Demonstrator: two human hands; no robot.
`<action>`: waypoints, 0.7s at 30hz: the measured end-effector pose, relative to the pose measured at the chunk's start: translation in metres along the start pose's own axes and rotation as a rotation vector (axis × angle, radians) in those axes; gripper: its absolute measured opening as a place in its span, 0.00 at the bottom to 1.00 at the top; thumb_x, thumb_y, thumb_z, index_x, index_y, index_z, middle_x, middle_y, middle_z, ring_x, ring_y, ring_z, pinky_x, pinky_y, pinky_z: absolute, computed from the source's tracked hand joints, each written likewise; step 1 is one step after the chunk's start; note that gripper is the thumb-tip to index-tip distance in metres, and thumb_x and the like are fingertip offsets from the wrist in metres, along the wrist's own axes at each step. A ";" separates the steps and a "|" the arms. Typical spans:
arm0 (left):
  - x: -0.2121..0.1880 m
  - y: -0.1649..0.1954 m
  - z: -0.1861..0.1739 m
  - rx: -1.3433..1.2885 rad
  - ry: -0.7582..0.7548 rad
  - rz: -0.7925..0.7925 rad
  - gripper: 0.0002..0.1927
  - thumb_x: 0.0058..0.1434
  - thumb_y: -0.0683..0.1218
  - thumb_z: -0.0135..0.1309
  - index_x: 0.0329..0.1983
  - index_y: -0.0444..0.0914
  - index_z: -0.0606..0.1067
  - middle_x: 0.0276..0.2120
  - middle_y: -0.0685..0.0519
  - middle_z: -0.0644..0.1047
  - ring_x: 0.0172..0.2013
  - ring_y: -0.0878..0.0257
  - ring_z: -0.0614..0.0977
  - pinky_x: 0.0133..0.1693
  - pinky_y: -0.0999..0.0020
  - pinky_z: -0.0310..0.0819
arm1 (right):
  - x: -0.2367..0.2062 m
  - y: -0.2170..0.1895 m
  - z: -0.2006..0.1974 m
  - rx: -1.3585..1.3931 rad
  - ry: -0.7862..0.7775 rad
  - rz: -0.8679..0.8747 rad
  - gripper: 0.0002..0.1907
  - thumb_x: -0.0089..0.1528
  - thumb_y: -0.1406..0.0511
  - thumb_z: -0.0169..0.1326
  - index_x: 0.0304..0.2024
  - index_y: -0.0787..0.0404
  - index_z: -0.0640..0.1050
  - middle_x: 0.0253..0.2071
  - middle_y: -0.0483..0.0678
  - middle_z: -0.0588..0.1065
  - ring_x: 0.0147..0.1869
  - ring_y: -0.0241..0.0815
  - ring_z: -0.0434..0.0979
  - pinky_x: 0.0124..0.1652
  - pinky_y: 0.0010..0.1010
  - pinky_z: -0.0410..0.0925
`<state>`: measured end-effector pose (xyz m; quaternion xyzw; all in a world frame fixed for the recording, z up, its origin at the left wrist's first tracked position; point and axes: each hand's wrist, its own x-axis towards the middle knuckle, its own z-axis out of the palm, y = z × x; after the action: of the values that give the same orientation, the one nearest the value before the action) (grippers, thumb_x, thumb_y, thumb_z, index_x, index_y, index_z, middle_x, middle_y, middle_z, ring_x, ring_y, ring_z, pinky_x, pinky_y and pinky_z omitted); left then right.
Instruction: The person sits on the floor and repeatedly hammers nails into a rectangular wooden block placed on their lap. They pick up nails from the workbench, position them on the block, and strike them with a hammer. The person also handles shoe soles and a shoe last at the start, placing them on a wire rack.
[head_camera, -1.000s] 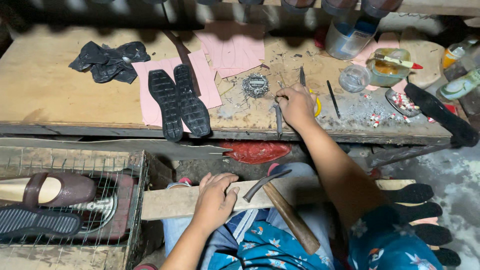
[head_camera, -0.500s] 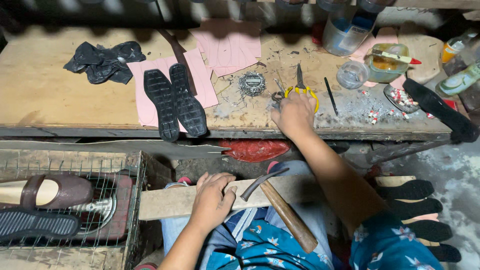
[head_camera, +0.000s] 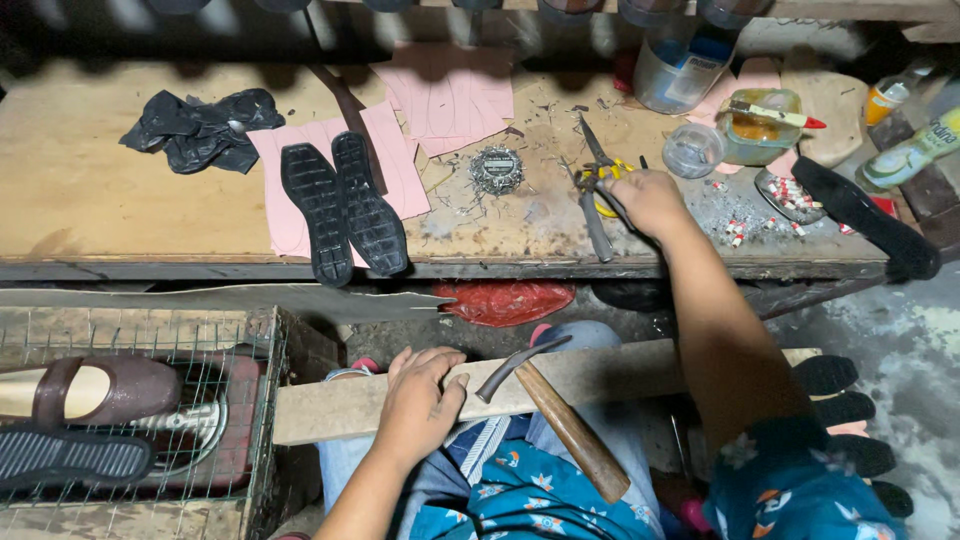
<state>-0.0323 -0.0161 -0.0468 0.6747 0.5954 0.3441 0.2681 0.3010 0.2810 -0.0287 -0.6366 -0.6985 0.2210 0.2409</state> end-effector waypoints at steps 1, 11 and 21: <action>0.001 -0.001 0.000 0.004 0.000 0.000 0.15 0.57 0.46 0.54 0.45 0.35 0.79 0.47 0.47 0.81 0.54 0.50 0.78 0.65 0.45 0.52 | -0.001 0.005 -0.002 0.117 0.012 0.024 0.22 0.64 0.52 0.56 0.33 0.66 0.82 0.28 0.58 0.76 0.29 0.48 0.73 0.34 0.45 0.66; 0.002 0.001 0.000 -0.001 -0.022 -0.016 0.16 0.57 0.46 0.54 0.46 0.35 0.79 0.47 0.47 0.81 0.54 0.50 0.78 0.66 0.45 0.51 | -0.001 0.028 -0.010 -0.222 0.169 -0.069 0.22 0.68 0.51 0.54 0.39 0.64 0.84 0.37 0.64 0.78 0.41 0.63 0.78 0.42 0.47 0.67; 0.003 0.004 0.000 -0.009 -0.040 -0.030 0.16 0.58 0.46 0.54 0.46 0.35 0.79 0.47 0.48 0.81 0.54 0.51 0.78 0.66 0.45 0.51 | -0.002 -0.011 0.015 -0.310 0.395 -0.266 0.08 0.58 0.60 0.62 0.38 0.52 0.85 0.46 0.50 0.79 0.56 0.53 0.75 0.53 0.49 0.60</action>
<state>-0.0300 -0.0138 -0.0433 0.6712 0.5984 0.3291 0.2883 0.2834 0.2783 -0.0340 -0.5992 -0.7410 -0.0505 0.2988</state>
